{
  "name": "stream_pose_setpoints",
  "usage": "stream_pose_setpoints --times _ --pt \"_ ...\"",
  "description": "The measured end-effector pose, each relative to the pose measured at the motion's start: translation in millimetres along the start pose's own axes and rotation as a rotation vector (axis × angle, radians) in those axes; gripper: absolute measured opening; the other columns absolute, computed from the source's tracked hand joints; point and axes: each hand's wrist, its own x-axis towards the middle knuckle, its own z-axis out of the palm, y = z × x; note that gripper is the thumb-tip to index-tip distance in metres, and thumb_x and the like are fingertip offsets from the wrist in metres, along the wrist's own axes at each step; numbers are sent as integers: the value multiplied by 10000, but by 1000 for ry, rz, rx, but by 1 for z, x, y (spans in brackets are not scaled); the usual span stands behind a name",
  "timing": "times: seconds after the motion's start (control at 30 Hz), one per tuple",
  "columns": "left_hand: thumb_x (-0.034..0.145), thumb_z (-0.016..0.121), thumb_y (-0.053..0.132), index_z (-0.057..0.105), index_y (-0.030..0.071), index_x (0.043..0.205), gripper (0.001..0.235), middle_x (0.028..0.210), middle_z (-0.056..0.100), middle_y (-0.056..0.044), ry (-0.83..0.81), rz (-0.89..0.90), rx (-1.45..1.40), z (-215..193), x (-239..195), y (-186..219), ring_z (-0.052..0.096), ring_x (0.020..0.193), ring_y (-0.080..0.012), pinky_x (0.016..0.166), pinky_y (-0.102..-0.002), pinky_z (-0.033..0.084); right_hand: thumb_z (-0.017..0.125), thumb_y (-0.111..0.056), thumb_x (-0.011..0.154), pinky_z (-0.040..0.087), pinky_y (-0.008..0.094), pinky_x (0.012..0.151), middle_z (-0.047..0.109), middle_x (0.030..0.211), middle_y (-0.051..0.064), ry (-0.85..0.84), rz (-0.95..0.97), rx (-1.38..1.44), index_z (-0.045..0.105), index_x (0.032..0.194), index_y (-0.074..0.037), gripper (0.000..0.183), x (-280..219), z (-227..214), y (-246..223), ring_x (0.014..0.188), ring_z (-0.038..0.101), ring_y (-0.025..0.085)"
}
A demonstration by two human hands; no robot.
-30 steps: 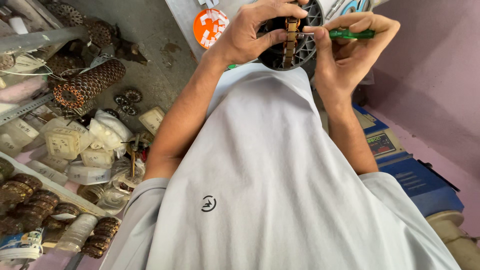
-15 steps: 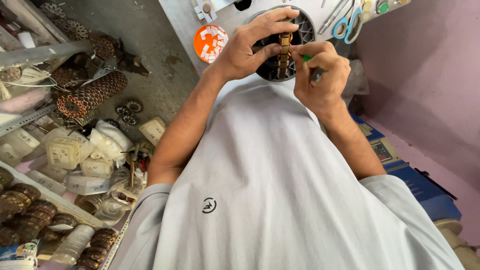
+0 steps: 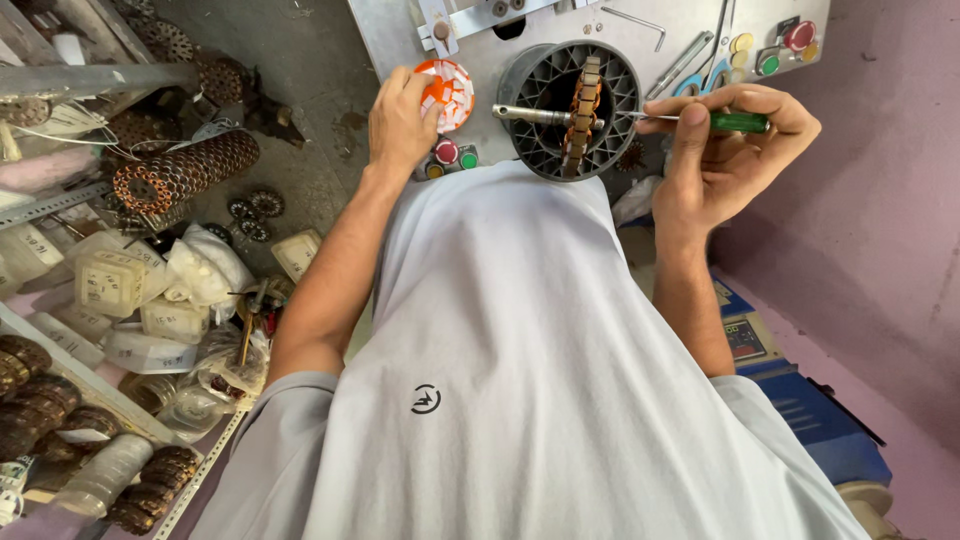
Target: The person works on a fan motor stator, using scissors to cut wires and a screwdriver to guide and secure thin copper winding wires into the stator slots.
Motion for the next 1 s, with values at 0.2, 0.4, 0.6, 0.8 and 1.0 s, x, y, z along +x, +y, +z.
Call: stream_pose_setpoints --times 0.2,0.4,0.6,0.8,1.0 --pt "831 757 33 673 36 1053 237 1030 623 -141 32 -30 33 24 -3 -13 621 992 -373 830 -474 510 659 -24 1217 671 365 734 577 1139 122 43 74 57 344 1252 -61 319 -7 -16 13 898 760 268" --pt "837 723 5 681 43 1050 220 1008 638 -157 50 -44 -15 27 -5 -17 619 981 -384 831 -480 510 663 -30 1189 663 365 713 585 1108 124 61 78 41 356 1268 -64 319 -8 -21 15 862 744 261" --pt "934 702 10 702 23 1089 156 980 707 -133 167 -180 -218 2 -2 7 692 856 -297 759 -402 549 477 -88 1190 567 256 547 613 911 59 33 52 -3 482 1293 -38 114 0 -15 -2 673 661 140" --pt "958 779 82 636 -26 1183 288 998 711 -81 150 -259 -1284 -51 4 116 674 887 -114 762 -252 545 547 11 1140 408 173 611 601 912 40 -309 373 9 686 1226 26 164 3 21 -46 674 492 40" --pt "1020 762 16 590 20 1203 251 963 729 -92 53 -44 -1523 -74 5 180 723 910 -145 854 -260 584 824 59 1007 476 187 695 697 968 88 -260 43 -163 690 1109 13 175 14 59 -67 781 599 62"
